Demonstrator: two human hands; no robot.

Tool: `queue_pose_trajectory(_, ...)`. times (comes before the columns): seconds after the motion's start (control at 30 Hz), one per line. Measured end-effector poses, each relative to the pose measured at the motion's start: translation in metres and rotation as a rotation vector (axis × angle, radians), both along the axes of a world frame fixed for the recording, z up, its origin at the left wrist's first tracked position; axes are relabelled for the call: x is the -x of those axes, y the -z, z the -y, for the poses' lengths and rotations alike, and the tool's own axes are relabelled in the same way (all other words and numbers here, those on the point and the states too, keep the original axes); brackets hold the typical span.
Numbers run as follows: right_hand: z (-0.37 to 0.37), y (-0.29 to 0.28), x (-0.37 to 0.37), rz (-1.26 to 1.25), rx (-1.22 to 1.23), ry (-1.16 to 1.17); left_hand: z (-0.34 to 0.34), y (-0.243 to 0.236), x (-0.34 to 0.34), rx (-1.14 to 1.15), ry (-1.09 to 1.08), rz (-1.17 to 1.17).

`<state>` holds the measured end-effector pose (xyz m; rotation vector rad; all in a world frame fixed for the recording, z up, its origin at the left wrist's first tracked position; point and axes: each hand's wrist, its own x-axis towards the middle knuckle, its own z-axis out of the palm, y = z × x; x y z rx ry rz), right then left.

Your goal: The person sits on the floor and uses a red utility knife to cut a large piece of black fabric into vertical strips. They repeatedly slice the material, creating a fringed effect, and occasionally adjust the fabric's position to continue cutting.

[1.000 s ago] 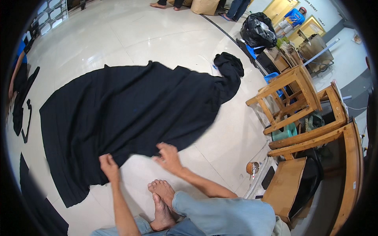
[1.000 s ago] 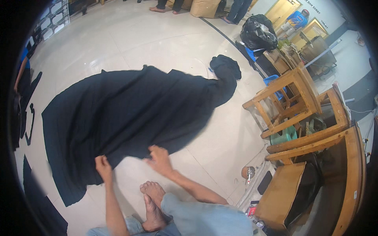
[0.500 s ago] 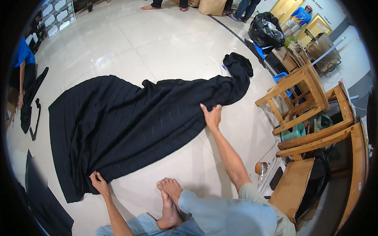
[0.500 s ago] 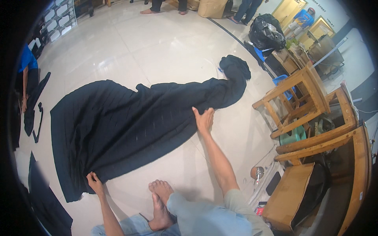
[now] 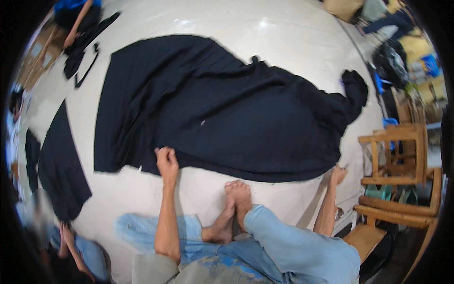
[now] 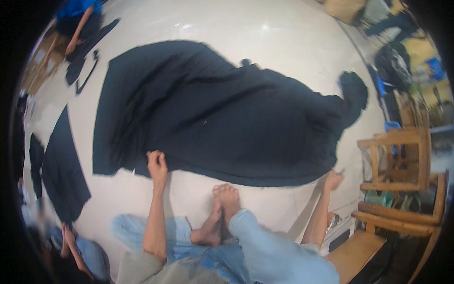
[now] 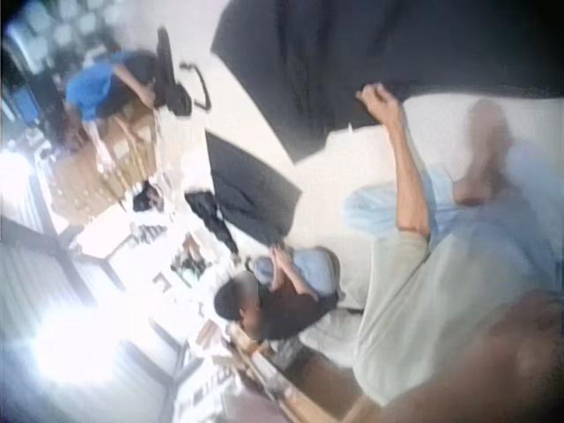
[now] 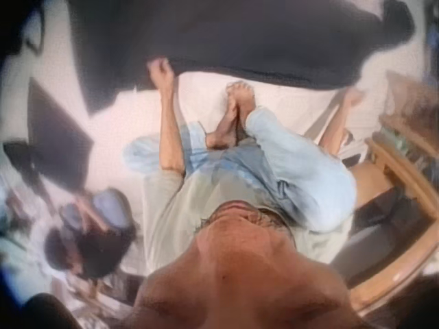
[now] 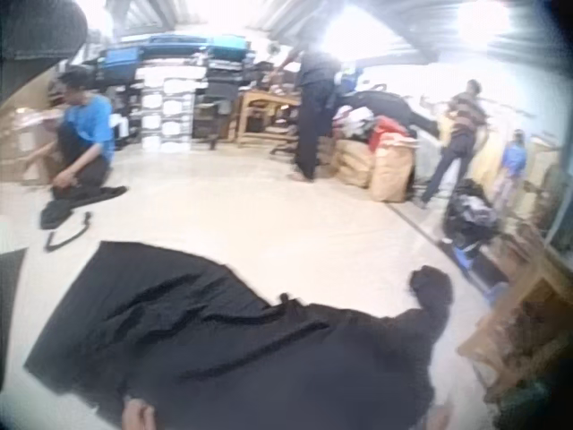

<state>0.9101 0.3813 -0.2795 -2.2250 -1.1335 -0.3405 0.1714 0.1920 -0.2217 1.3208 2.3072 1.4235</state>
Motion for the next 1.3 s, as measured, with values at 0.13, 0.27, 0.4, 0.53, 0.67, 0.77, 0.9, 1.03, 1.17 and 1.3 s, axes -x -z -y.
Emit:
queue_pose_trajectory(0.13,0.06,-0.06,0.175,-0.401,0.11,-0.378,0.042,-0.024,-0.01,-0.079,-0.091,0.255)
queue_pose_trajectory(0.27,0.098,-0.134,0.355,-0.552,0.242,-0.997,0.041,-0.053,-0.061,-0.526,-0.1,1.201)
queue_pose_trajectory(0.4,0.107,-0.146,0.46,-0.646,0.623,-1.507,0.062,-0.056,-0.098,-0.48,-0.391,1.149)
queue_pose_trajectory(0.53,0.119,-0.144,0.505,-0.591,0.622,-1.742,0.088,-0.028,-0.118,-0.417,-0.606,1.236)
queue_pose_trajectory(0.67,0.13,-0.128,0.519,-0.327,0.811,-1.975,0.093,-0.016,-0.118,-0.319,-0.656,1.344)
queue_pose_trajectory(0.77,0.137,-0.111,0.522,-0.271,0.855,-1.971,0.092,-0.03,-0.115,-0.03,-0.58,1.291)
queue_pose_trajectory(0.9,0.142,-0.111,0.519,-0.487,0.837,-1.801,0.096,-0.032,-0.118,0.233,-0.527,1.0)
queue_pose_trajectory(1.03,0.143,-0.116,0.513,-0.584,0.874,-1.69,0.093,-0.032,-0.115,0.556,-0.376,0.48)
queue_pose_trajectory(1.17,0.145,-0.114,0.511,-0.718,0.917,-1.592,0.104,-0.014,-0.121,0.259,-0.375,0.85)
queue_pose_trajectory(1.3,0.147,-0.129,0.513,-0.863,1.044,-1.481,0.122,-0.021,-0.125,0.059,-0.327,1.048)
